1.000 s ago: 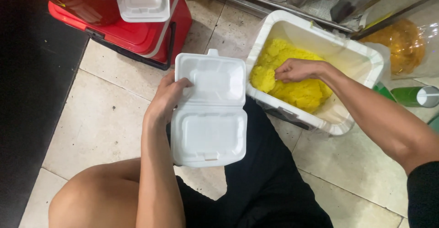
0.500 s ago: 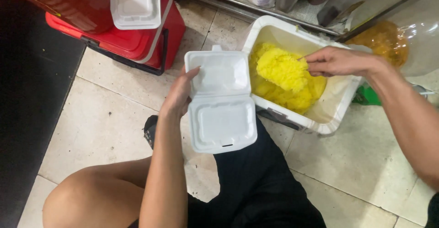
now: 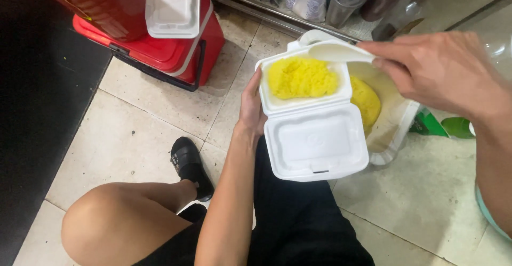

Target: Prepare a food box by adding yellow rice, meat, sauce, and vegetables.

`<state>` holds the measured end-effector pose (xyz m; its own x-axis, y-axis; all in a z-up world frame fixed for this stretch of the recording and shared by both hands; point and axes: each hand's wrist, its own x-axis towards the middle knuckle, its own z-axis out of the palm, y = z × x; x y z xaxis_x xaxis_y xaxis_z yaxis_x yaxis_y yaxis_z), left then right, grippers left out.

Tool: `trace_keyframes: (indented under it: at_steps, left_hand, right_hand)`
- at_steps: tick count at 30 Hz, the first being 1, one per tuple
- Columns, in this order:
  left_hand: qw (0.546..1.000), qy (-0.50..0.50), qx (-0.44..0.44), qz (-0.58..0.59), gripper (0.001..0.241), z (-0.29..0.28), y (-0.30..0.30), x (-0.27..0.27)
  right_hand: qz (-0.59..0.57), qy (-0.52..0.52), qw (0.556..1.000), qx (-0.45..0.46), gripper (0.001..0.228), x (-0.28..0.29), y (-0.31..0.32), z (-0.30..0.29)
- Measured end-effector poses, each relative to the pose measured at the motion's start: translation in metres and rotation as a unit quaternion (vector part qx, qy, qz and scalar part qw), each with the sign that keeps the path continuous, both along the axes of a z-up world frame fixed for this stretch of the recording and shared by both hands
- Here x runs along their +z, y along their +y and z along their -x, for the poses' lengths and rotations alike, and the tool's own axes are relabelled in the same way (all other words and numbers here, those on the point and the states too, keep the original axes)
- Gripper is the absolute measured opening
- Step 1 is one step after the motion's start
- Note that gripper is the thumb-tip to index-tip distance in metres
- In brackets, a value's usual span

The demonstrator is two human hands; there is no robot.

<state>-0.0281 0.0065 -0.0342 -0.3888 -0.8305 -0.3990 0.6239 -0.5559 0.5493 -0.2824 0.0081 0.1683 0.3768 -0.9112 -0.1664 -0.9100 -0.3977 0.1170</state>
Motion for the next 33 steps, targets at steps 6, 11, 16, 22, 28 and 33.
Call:
trace_keyframes:
  at_steps: [6,11,16,22,28,33]
  left_hand:
    - [0.99,-0.131,0.054,0.018,0.069,0.001,0.004,0.012]
    - [0.992,-0.101,0.071,0.04,0.069,-0.007,0.019,0.009]
    - [0.992,-0.076,0.069,0.078,0.082,-0.025,0.032,-0.032]
    - [0.996,-0.057,0.073,-0.019,0.1,-0.03,0.029,0.024]
    - [0.969,0.121,0.214,0.008,0.09,-0.019,0.025,-0.005]
    - [0.967,0.051,0.222,0.113,0.077,0.004,0.028,0.025]
  right_hand:
    - [0.018,-0.109,0.994,0.019,0.035,-0.037,0.024,-0.006]
    - [-0.012,-0.122,0.992,-0.008,0.037,-0.06,0.029,-0.002]
    - [-0.013,-0.283,0.955,-0.094,0.035,-0.064,0.022,0.012]
    - [-0.134,-0.15,0.96,-0.197,0.046,-0.172,0.013,0.048]
    - [-0.32,-0.442,0.828,-0.131,0.079,-0.204,0.052,0.034]
    - [-0.358,-0.782,0.473,-0.191,0.081,-0.162,0.04,-0.039]
